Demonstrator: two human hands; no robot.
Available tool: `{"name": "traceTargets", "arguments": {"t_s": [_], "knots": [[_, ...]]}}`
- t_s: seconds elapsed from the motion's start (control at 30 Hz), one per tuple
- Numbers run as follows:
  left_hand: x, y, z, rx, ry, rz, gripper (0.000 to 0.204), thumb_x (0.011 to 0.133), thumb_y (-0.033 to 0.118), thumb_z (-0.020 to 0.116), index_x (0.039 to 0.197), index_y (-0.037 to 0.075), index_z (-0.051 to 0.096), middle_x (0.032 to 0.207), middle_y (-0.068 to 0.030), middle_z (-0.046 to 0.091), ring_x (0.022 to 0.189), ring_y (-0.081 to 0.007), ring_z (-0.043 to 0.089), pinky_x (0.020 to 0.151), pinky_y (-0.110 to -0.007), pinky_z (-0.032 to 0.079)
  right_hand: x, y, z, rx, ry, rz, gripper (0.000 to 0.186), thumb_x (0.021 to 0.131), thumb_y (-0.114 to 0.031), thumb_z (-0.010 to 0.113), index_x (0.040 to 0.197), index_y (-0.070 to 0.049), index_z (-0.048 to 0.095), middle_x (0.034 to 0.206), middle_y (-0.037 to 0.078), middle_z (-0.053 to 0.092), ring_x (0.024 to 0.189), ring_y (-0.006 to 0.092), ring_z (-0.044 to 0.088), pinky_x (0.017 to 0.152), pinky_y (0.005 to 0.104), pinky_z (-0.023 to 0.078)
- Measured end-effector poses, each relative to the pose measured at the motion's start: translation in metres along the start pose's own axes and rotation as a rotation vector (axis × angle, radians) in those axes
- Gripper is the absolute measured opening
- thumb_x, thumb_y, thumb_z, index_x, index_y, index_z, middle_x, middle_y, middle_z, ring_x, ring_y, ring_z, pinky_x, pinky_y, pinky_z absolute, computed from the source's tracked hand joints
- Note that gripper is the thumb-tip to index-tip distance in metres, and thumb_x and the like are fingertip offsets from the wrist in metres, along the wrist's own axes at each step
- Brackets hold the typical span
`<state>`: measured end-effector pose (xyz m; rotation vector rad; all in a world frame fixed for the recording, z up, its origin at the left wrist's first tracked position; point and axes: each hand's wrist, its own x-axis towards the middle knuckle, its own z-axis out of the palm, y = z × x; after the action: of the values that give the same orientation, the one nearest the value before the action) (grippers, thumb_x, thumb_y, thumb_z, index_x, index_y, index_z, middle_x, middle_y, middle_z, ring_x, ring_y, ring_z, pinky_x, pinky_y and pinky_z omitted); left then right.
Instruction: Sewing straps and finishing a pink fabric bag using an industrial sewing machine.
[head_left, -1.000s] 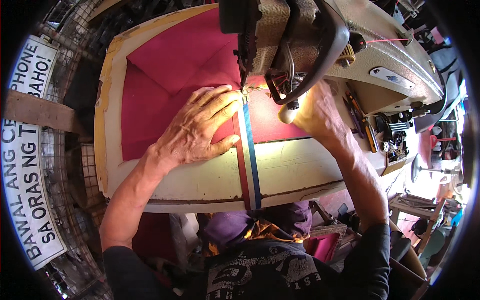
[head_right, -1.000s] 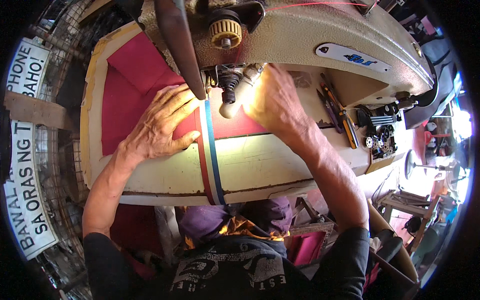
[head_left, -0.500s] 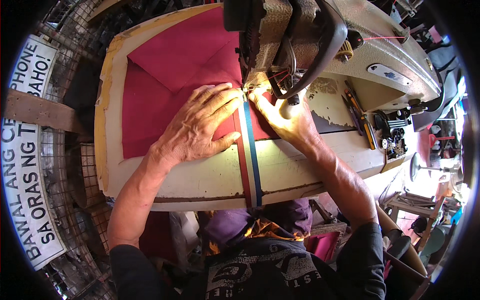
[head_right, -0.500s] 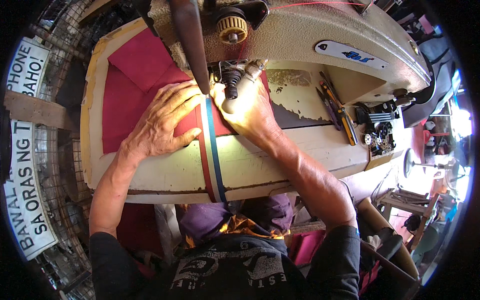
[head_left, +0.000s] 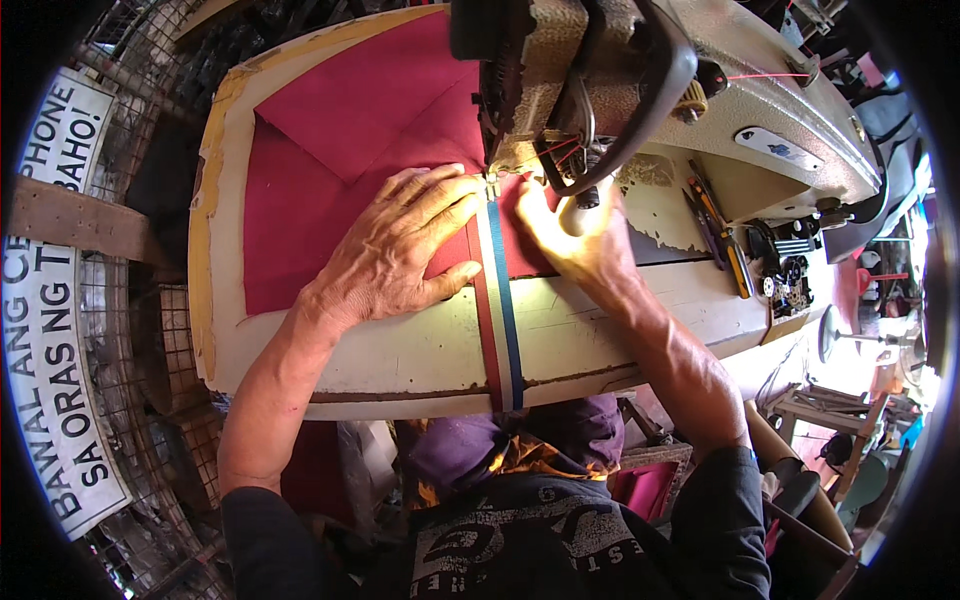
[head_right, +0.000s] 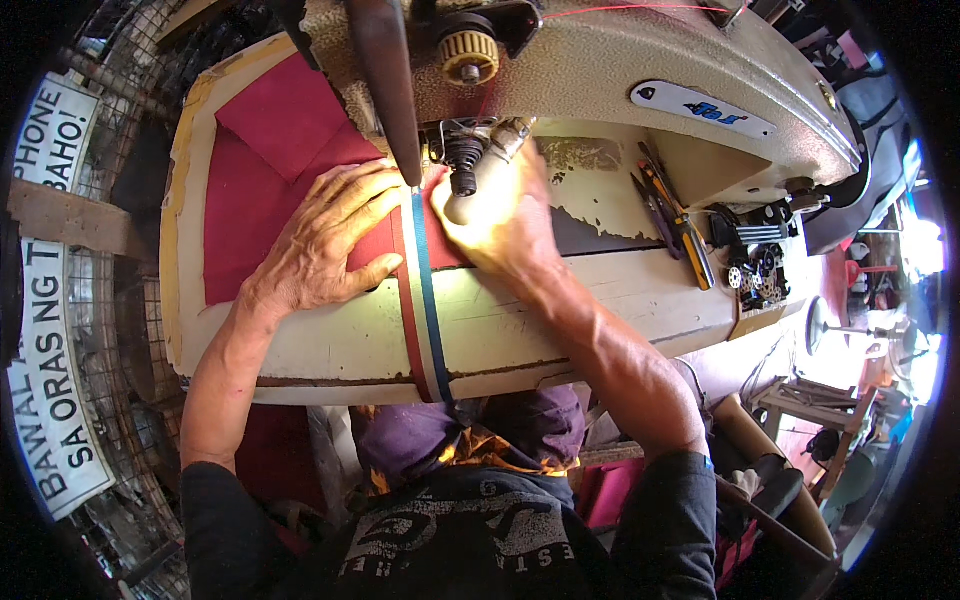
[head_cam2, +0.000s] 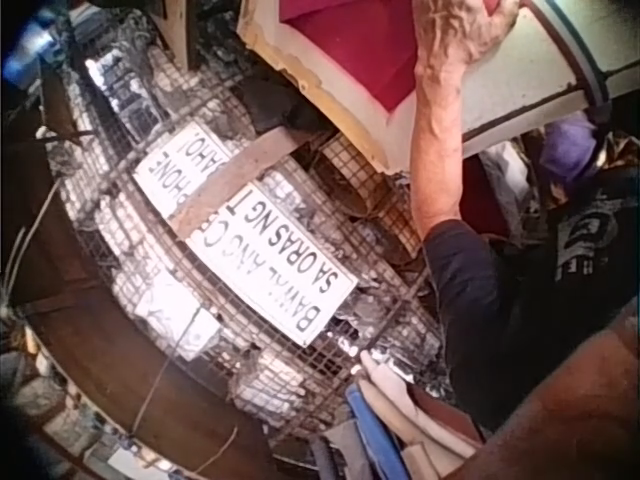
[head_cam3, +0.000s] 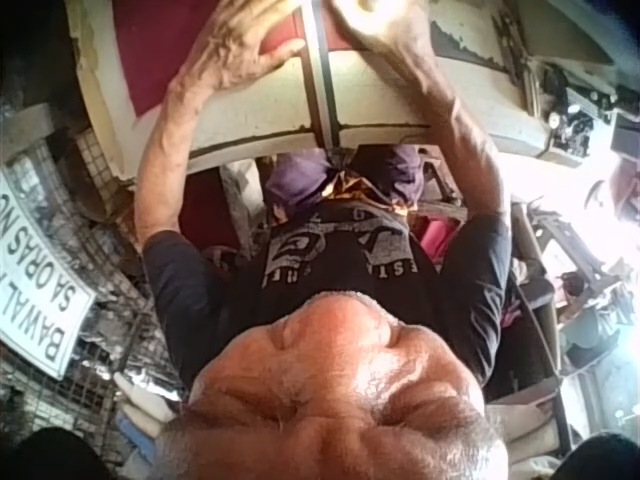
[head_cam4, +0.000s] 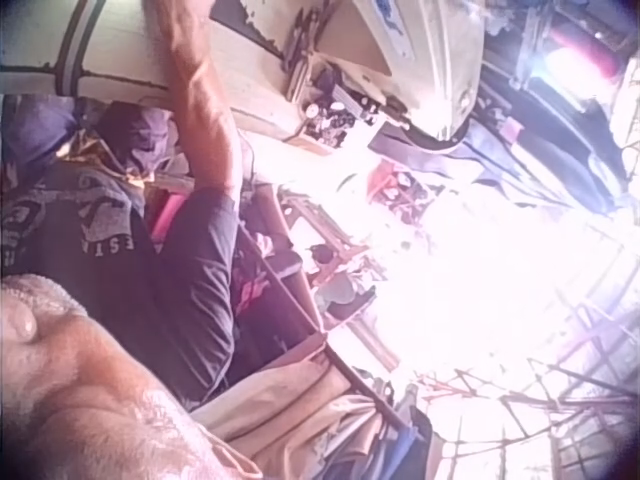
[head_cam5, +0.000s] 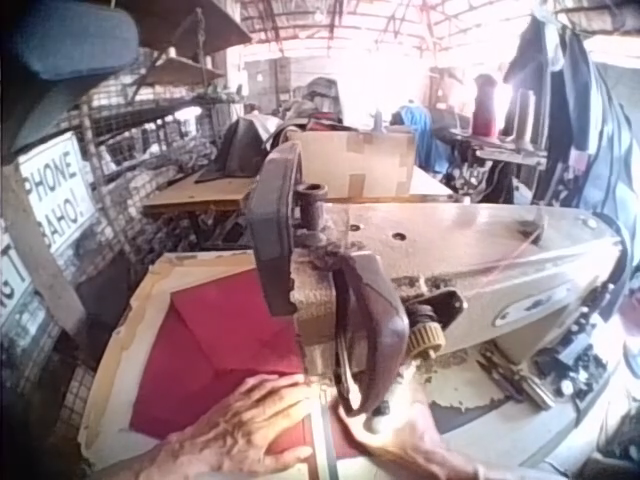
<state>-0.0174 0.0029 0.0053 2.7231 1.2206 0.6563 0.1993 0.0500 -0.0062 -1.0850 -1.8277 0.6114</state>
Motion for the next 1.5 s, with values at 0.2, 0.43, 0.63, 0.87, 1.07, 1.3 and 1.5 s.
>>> {"name": "traceTargets", "arguments": {"t_s": [0.2,0.43,0.63,0.87,1.07,1.3,1.5], "knots": [[0.002,-0.001,0.002,-0.010,-0.010,-0.005,0.060,0.085,0.034,0.073,0.131,-0.001,0.060,0.138,-0.0149,0.056,0.133,-0.0335,0.050,0.114,-0.050,0.037,-0.007,0.011,-0.016,-0.341,-0.050,-0.080,0.031,0.069,-0.017,0.067,0.099,-0.008,0.069,0.103,0.014,0.063,0.106,0.0375,0.052,0.086,0.0504,0.044],[-0.001,-0.002,0.000,0.003,-0.007,-0.001,0.059,0.087,0.036,0.072,0.131,-0.001,0.060,0.138,-0.0152,0.056,0.134,-0.0334,0.050,0.114,-0.050,0.037,0.018,0.042,-0.011,-0.237,-0.185,-0.206,0.034,0.059,-0.018,0.067,0.091,-0.009,0.072,0.075,0.010,0.065,0.076,0.0350,0.061,0.074,0.0456,0.050],[0.008,-0.009,0.005,-0.027,-0.042,-0.014,0.062,0.089,0.040,0.069,0.136,0.001,0.056,0.142,-0.0171,0.053,0.138,-0.0346,0.046,0.117,-0.052,0.033,0.034,0.049,-0.029,-0.038,-0.276,-0.247,0.028,0.063,-0.025,0.073,0.086,-0.010,0.072,0.072,0.009,0.068,0.068,0.0315,0.066,0.064,0.0389,0.052],[0.002,-0.015,0.002,0.017,-0.060,-0.055,0.068,0.091,0.046,0.067,0.140,0.001,0.054,0.145,-0.0181,0.052,0.140,-0.0339,0.044,0.122,-0.051,0.027,-0.002,-0.023,-0.133,-0.384,-0.163,-0.193,0.020,0.086,-0.001,0.072,0.106,-0.001,0.071,0.107,0.014,0.071,0.090,0.0274,0.069,0.081,0.0357,0.055],[0.004,-0.019,0.004,0.010,-0.058,-0.050,0.069,0.090,0.045,0.069,0.141,0.001,0.053,0.145,-0.0189,0.053,0.143,-0.0330,0.042,0.124,-0.049,0.025,0.072,0.008,-0.356,-0.899,0.252,-0.051,0.035,0.106,-0.026,0.051,0.131,-0.007,0.067,0.119,0.007,0.069,0.105,0.0150,0.065,0.095,0.0309,0.049],[0.004,-0.017,0.003,0.025,-0.026,-0.031,0.069,0.091,0.046,0.068,0.140,-0.001,0.054,0.145,-0.0187,0.053,0.143,-0.0326,0.042,0.124,-0.049,0.025,0.175,0.163,-0.503,-0.706,-0.171,0.280,0.048,0.106,-0.037,0.049,0.137,-0.001,0.058,0.122,0.015,0.068,0.111,0.0215,0.064,0.094,0.0340,0.048],[0.008,-0.014,0.002,-0.006,-0.034,-0.078,0.068,0.093,0.048,0.065,0.138,-0.002,0.055,0.143,-0.0191,0.055,0.143,-0.0327,0.042,0.125,-0.049,0.025,0.034,0.178,-0.477,-0.471,0.408,0.345,0.038,0.105,-0.027,0.051,0.133,-0.001,0.058,0.112,0.016,0.065,0.104,0.0263,0.064,0.086,0.0393,0.052]]}}
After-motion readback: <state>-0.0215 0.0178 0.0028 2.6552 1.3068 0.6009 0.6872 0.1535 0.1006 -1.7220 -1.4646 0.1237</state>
